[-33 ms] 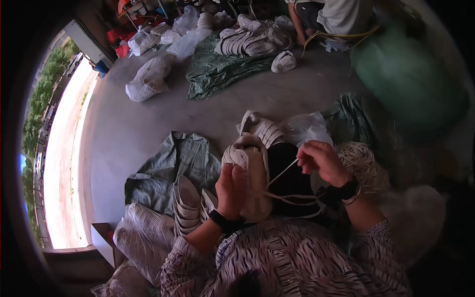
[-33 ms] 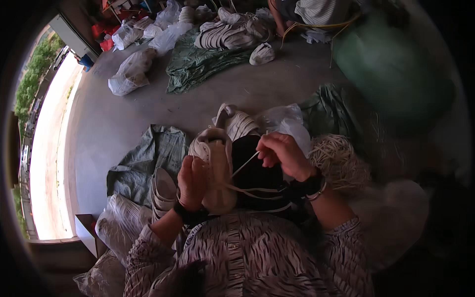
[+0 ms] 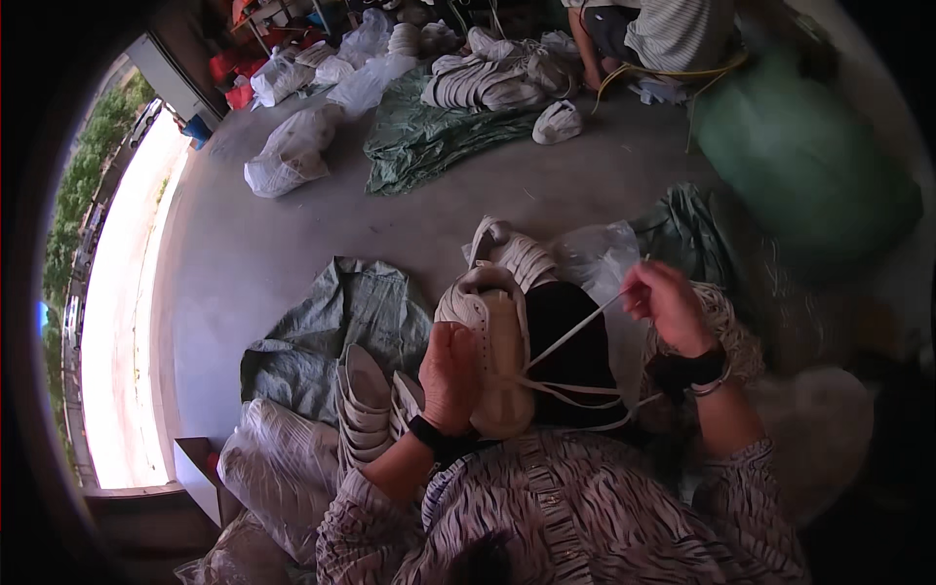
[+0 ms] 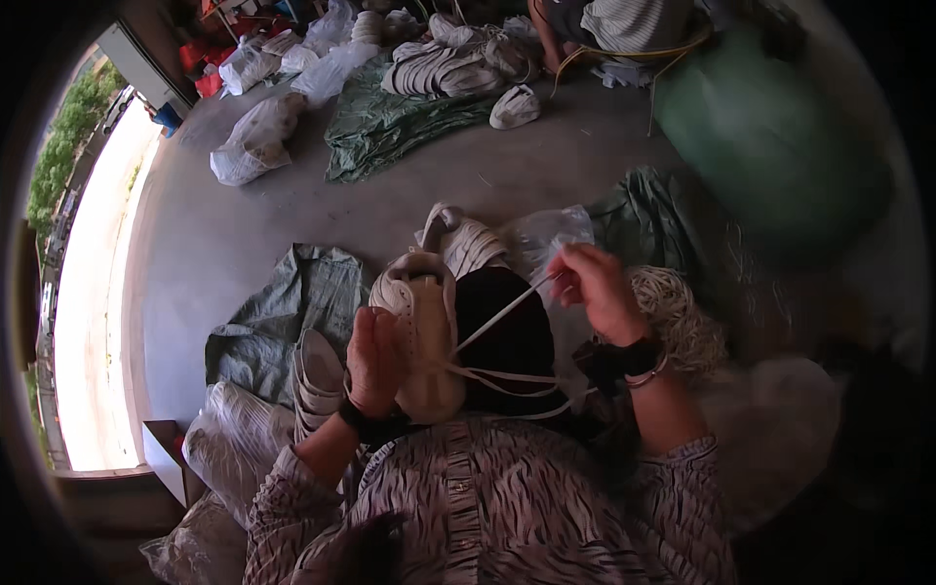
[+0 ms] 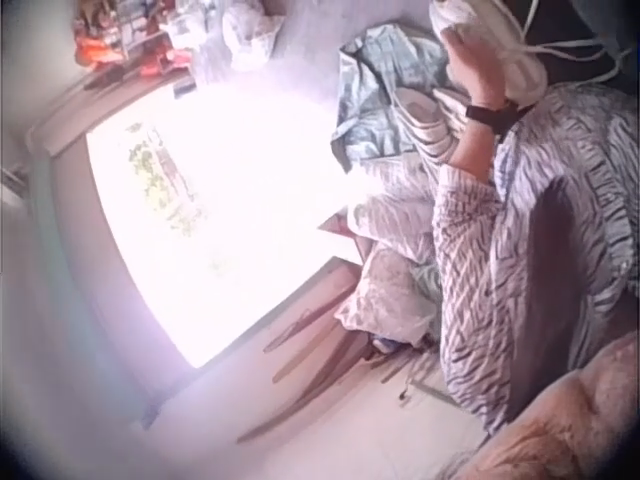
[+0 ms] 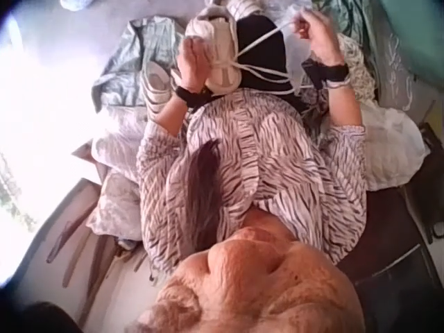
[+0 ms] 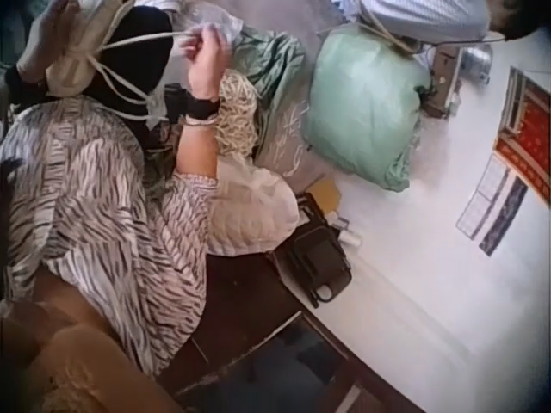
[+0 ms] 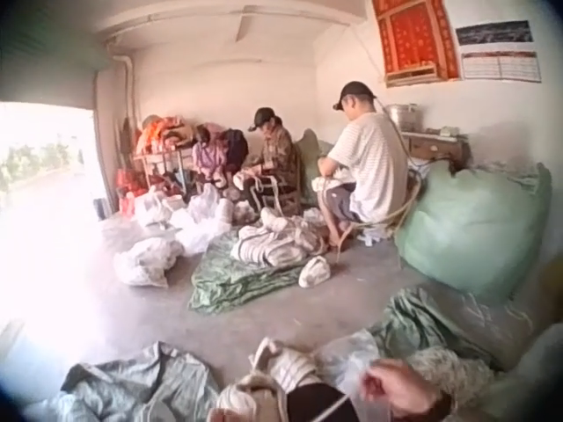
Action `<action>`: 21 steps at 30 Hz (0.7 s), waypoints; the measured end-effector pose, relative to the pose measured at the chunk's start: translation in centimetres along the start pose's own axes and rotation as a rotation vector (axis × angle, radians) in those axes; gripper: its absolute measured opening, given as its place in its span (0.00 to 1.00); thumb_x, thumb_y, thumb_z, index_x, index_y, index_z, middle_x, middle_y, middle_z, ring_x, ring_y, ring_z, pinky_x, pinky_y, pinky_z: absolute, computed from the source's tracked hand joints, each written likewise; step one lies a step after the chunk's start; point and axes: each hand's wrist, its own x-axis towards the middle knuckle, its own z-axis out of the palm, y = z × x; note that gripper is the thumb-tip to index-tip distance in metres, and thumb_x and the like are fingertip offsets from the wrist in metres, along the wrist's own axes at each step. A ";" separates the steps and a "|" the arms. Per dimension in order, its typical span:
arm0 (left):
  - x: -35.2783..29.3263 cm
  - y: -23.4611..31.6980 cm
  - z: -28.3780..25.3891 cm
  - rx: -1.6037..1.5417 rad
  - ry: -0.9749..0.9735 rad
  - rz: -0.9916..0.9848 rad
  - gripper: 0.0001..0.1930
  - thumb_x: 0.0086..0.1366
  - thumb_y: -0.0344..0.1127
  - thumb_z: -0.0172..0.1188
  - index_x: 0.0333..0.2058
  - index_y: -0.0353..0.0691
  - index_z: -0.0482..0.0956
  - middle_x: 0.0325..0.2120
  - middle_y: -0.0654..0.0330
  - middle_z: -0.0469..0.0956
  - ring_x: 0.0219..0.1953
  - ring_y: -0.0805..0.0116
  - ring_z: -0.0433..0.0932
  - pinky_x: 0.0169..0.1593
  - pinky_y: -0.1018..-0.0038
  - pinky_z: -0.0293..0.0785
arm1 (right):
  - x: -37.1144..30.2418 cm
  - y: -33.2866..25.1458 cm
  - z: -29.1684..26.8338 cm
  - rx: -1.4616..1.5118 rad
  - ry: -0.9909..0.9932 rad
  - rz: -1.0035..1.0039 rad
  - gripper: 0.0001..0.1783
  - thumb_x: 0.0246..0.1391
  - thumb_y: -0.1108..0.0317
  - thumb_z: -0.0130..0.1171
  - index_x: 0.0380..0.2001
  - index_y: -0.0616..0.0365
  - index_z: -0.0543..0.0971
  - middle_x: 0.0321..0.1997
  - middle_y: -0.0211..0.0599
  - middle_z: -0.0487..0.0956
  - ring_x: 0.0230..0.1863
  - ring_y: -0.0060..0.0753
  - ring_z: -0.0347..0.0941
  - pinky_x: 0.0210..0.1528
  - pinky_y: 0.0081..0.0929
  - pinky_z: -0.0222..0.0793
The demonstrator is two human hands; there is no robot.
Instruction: The recorder is lacing a tan sneaker while sitting on the floor among several bags of shoe parts and other workers.
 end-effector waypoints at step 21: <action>-3.9 0.7 -4.2 -0.101 -0.498 -0.290 0.10 0.60 0.34 0.59 0.26 0.32 0.75 0.16 0.61 0.73 0.19 0.76 0.70 0.24 0.77 0.67 | 0.8 3.4 11.9 -0.282 -0.541 0.214 0.15 0.62 0.64 0.42 0.32 0.67 0.72 0.22 0.42 0.78 0.08 0.20 0.66 0.11 0.15 0.60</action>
